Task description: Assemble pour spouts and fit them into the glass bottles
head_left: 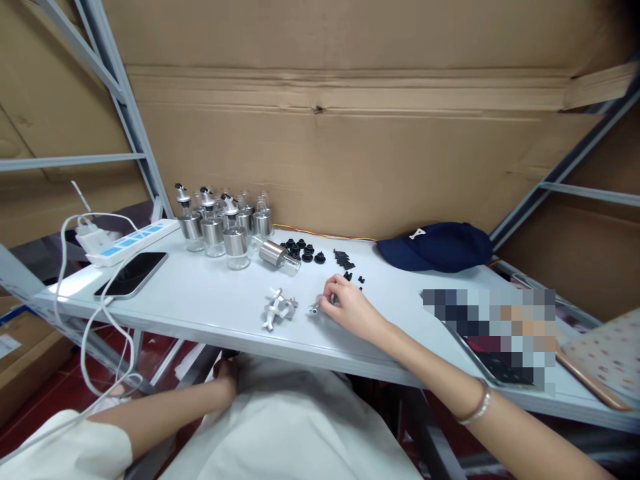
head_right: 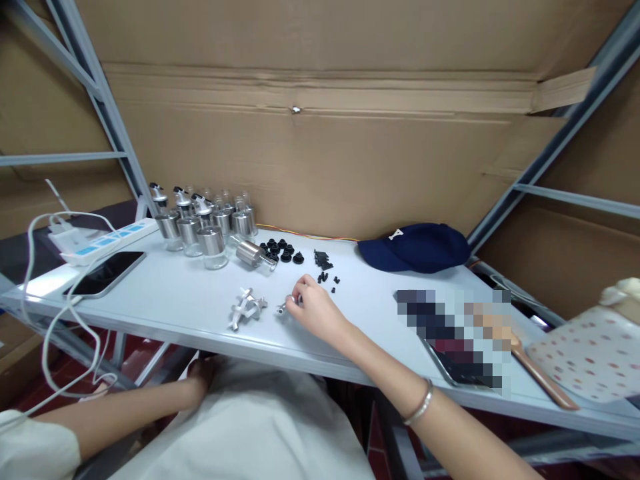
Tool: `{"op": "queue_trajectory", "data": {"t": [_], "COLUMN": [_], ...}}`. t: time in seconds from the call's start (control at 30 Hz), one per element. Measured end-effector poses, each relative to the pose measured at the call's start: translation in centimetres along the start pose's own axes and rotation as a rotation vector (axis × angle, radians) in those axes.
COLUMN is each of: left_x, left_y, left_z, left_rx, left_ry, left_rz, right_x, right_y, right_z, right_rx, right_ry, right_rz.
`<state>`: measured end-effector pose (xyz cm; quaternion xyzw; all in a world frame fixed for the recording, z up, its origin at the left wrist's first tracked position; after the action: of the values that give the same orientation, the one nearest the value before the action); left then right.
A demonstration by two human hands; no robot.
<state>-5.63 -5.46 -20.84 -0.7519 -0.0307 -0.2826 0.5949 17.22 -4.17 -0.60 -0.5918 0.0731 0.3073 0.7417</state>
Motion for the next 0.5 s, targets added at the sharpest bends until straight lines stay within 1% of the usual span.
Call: {"op": "queue_trajectory", "data": {"t": [0.03, 0.07, 0.1, 0.13, 0.17, 0.2, 0.23, 0.27, 0.3, 0.33, 0.37, 0.4, 0.43, 0.5], "left_x": [0.8, 2.1, 3.8, 6.0, 8.8, 11.6, 14.1, 16.4, 18.2, 19.4, 19.9, 19.9, 19.6, 18.5], "left_y": [-0.3, -0.9, -2.0, -3.4, -4.7, -6.4, -8.8, -11.4, -13.7, -15.7, -17.3, -18.2, -18.6, -18.3], "left_z": [-0.5, -1.2, -2.3, -3.5, -5.0, -6.5, -7.5, -8.0, -7.9, -7.2, -6.0, -4.4, -2.6, 0.8], "left_rx": [-0.013, -0.037, -0.058, -0.086, -0.198, -0.267, -0.230, -0.147, -0.042, 0.063, 0.179, 0.263, 0.301, 0.281], "left_ry": [-0.030, -0.016, 0.009, 0.085, 0.276, 0.448, 0.553, 0.633, 0.693, 0.711, 0.690, 0.651, 0.613, 0.568], "left_rz": [0.053, 0.124, 0.173, 0.222, 0.338, 0.396, 0.396, 0.368, 0.336, 0.309, 0.291, 0.283, 0.272, 0.245], "right_x": [0.1, 0.2, 0.4, 0.5, 0.7, 0.8, 0.8, 0.8, 0.7, 0.7, 0.6, 0.5, 0.5, 0.6], "right_y": [0.0, 0.0, 0.0, 0.0, 0.0, 0.0, 0.0, 0.1, 0.1, 0.2, 0.3, 0.4, 0.5, 0.7], "right_z": [0.0, 0.0, 0.0, -0.1, -0.1, -0.1, -0.1, -0.1, -0.1, -0.1, 0.0, 0.0, 0.0, 0.0], "right_rx": [-0.005, -0.011, -0.017, -0.020, -0.019, -0.017, -0.012, -0.005, 0.004, 0.014, 0.023, 0.032, 0.040, 0.051], "right_ry": [0.014, 0.032, 0.051, 0.068, 0.079, 0.081, 0.076, 0.064, 0.048, 0.031, 0.016, 0.006, 0.001, -0.001], "right_rz": [0.003, 0.006, 0.008, 0.010, 0.009, 0.008, 0.005, 0.002, -0.001, -0.003, -0.003, -0.001, 0.002, 0.010]}}
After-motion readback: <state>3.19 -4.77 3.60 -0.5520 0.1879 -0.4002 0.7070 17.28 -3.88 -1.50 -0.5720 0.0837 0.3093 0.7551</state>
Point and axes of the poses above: each hand's wrist, its own z-axis towards the middle knuckle, its own y-axis out of the palm, x = y × z, the point moved 5 cm from there along z, towards the middle knuckle, and after that the axes turned 1 degree about -y, right-handed, at the moved point
